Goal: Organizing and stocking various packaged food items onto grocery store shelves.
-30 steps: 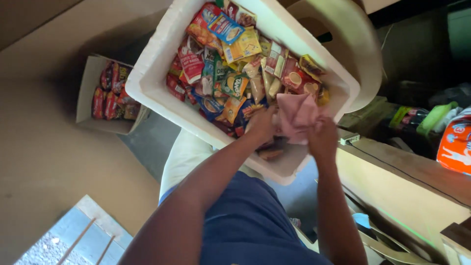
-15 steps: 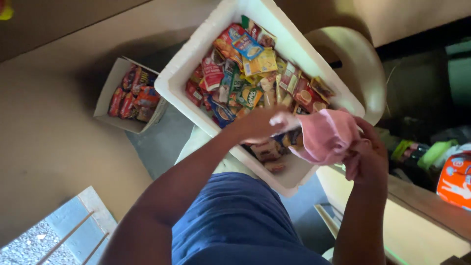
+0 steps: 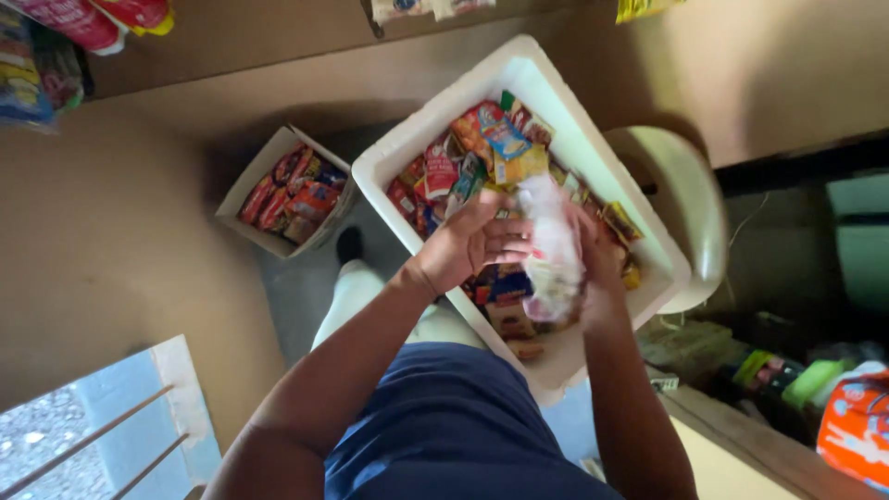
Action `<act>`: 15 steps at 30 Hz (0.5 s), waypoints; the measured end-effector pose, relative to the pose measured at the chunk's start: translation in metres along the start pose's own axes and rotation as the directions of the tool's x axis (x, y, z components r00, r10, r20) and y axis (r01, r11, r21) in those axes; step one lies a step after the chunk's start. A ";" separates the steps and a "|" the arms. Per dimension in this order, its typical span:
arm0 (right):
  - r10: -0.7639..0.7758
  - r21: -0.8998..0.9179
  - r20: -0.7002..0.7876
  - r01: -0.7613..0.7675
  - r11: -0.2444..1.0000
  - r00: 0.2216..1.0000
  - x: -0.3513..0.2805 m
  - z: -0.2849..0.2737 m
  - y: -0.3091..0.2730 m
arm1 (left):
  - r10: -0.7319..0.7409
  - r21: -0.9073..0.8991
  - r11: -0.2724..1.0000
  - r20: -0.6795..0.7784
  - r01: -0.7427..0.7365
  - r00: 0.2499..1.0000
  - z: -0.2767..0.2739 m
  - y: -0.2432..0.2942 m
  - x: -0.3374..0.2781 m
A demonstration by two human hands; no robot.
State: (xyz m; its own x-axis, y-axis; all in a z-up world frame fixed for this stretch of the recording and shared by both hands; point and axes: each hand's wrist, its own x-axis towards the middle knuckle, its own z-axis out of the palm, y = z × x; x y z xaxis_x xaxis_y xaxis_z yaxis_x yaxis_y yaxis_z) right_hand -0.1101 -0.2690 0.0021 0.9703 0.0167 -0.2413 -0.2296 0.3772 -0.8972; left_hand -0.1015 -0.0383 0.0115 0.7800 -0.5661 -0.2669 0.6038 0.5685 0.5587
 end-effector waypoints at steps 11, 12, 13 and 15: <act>-0.441 -0.679 0.478 0.638 0.362 0.759 -0.032 0.204 0.012 | 0.338 -0.606 0.724 -0.104 -0.329 0.935 -0.069 0.012 -0.024; -0.439 -0.672 0.492 0.648 0.358 0.752 -0.030 0.215 0.007 | 0.352 -0.606 0.718 -0.108 -0.342 0.930 -0.067 0.015 -0.027; -0.453 -0.672 0.565 0.703 0.232 0.690 -0.028 0.224 0.002 | 0.346 -0.657 0.674 -0.122 -0.337 0.930 -0.066 0.017 -0.029; -0.454 -0.646 0.646 0.757 0.102 0.613 -0.010 0.234 -0.010 | 0.352 -0.702 0.623 -0.140 -0.344 0.925 -0.063 0.027 -0.035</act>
State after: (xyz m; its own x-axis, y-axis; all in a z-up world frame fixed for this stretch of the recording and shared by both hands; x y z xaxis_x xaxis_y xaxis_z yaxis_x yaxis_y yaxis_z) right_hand -0.1000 -0.0561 0.1002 0.7483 0.4374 0.4987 0.6616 -0.5472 -0.5128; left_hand -0.1022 0.0349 -0.0131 0.9575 -0.2396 -0.1603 0.2237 0.9683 -0.1112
